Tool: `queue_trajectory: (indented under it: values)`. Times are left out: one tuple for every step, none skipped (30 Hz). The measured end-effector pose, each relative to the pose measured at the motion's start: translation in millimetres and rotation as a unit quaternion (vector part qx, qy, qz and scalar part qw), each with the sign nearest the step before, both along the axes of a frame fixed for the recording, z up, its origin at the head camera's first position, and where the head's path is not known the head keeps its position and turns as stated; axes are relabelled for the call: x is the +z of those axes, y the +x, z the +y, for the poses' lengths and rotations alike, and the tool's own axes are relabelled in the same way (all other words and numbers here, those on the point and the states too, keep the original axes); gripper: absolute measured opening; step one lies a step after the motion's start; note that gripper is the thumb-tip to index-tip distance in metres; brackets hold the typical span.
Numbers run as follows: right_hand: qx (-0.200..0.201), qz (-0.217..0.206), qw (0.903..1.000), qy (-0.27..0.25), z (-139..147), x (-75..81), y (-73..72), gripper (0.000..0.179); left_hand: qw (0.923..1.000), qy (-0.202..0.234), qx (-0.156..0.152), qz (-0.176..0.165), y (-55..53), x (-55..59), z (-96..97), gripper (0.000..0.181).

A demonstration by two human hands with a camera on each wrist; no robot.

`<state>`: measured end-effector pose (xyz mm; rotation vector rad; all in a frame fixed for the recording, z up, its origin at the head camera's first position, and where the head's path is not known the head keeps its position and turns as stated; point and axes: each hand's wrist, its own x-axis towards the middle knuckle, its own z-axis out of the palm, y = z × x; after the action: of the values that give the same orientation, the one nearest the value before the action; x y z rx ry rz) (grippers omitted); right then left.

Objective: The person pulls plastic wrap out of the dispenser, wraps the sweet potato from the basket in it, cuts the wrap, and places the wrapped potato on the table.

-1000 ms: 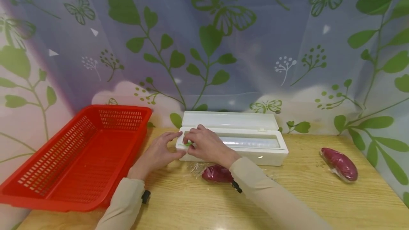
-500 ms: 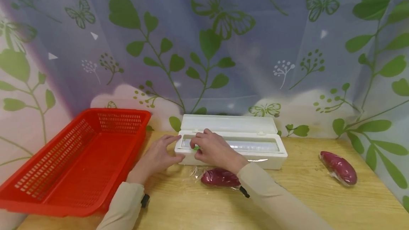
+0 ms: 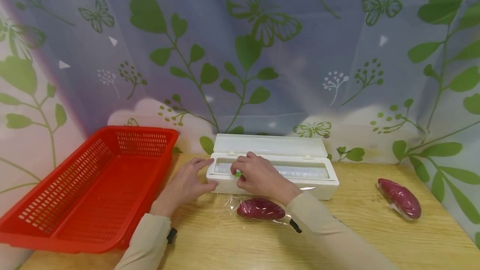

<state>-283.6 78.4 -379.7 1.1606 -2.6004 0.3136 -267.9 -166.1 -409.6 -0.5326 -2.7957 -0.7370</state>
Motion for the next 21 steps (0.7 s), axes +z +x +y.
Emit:
queue_trajectory:
  values:
    - [0.000, -0.002, 1.0000, -0.001, 0.8, -0.2, -0.3, 0.021, 1.0000, -0.004, -0.001, 0.006, 0.1, 0.6, 0.6, 0.067]
    - [0.000, -0.004, 1.0000, -0.003, 1.3, -0.1, -0.3, 0.021, 0.9998, -0.009, -0.003, 0.014, 0.2, 1.0, 1.2, 0.068]
    - [0.000, -0.008, 1.0000, -0.006, 1.8, -0.5, -0.3, 0.021, 0.9995, -0.015, -0.007, 0.026, 0.5, 1.9, 2.2, 0.068]
    - [0.001, -0.009, 0.9999, -0.008, 2.2, -0.9, -0.4, 0.021, 0.9989, -0.022, -0.013, 0.039, 0.5, 2.7, 3.2, 0.069]
    - [0.001, -0.010, 0.9999, -0.010, 2.6, -1.0, -0.4, 0.021, 0.9980, -0.029, -0.021, 0.051, 0.4, 3.8, 4.6, 0.069]
    - [0.002, -0.009, 0.9999, -0.012, 3.0, -1.0, -0.5, 0.021, 0.9967, -0.038, -0.031, 0.065, 0.5, 5.0, 6.1, 0.068]
    - [0.004, -0.007, 0.9999, -0.013, 2.6, -1.3, -0.2, 0.021, 0.9951, -0.047, -0.041, 0.077, 1.0, 6.1, 7.4, 0.067]
    - [0.006, -0.003, 0.9999, -0.014, 2.2, -1.4, 0.2, 0.021, 0.9934, -0.056, -0.051, 0.086, 1.6, 7.3, 8.9, 0.065]
    - [0.009, 0.000, 0.9999, -0.015, 1.8, -1.8, 0.4, 0.020, 0.9917, -0.064, -0.061, 0.093, 2.1, 8.5, 10.2, 0.063]
    - [0.011, 0.006, 0.9998, -0.014, 1.6, -2.0, 0.5, 0.019, 0.9901, -0.073, -0.070, 0.098, 2.4, 9.2, 11.5, 0.059]
    - [0.012, 0.011, 0.9997, -0.015, 1.3, -2.5, 0.6, 0.019, 0.9887, -0.082, -0.076, 0.101, 2.9, 9.7, 12.7, 0.056]
    - [0.014, 0.015, 0.9997, -0.017, 1.3, -3.3, 0.7, 0.018, 0.9874, -0.090, -0.079, 0.102, 3.2, 9.9, 13.4, 0.053]
    - [0.016, 0.019, 0.9995, -0.019, 1.3, -3.9, 0.9, 0.018, 0.9863, -0.100, -0.080, 0.104, 3.6, 9.5, 14.1, 0.050]
    - [0.018, 0.024, 0.9993, -0.021, 1.5, -4.7, 1.0, 0.018, 0.9856, -0.107, -0.080, 0.104, 4.1, 8.8, 14.4, 0.048]
    - [0.020, 0.028, 0.9991, -0.024, 1.7, -5.1, 1.3, 0.017, 0.9847, -0.114, -0.080, 0.106, 4.4, 7.6, 14.6, 0.046]
    - [0.020, 0.032, 0.9989, -0.026, 2.0, -5.8, 1.4, 0.017, 0.9839, -0.119, -0.079, 0.107, 4.8, 6.5, 14.8, 0.044]
    - [0.020, 0.035, 0.9988, -0.028, 2.1, -6.2, 1.7, 0.017, 0.9829, -0.126, -0.078, 0.110, 5.1, 5.5, 14.9, 0.042]
    - [0.019, 0.037, 0.9987, -0.028, 2.3, -6.1, 2.1, 0.017, 0.9825, -0.129, -0.077, 0.111, 5.5, 4.7, 14.9, 0.041]
    - [0.018, 0.039, 0.9987, -0.029, 2.5, -5.8, 2.4, 0.017, 0.9820, -0.131, -0.076, 0.113, 6.0, 4.1, 15.0, 0.041]
    - [0.017, 0.039, 0.9987, -0.029, 2.4, -5.5, 2.8, 0.017, 0.9815, -0.131, -0.076, 0.116, 6.4, 3.8, 15.2, 0.040]
    - [0.015, 0.038, 0.9988, -0.029, 2.3, -4.9, 3.3, 0.016, 0.9810, -0.132, -0.077, 0.120, 6.7, 3.9, 15.3, 0.040]
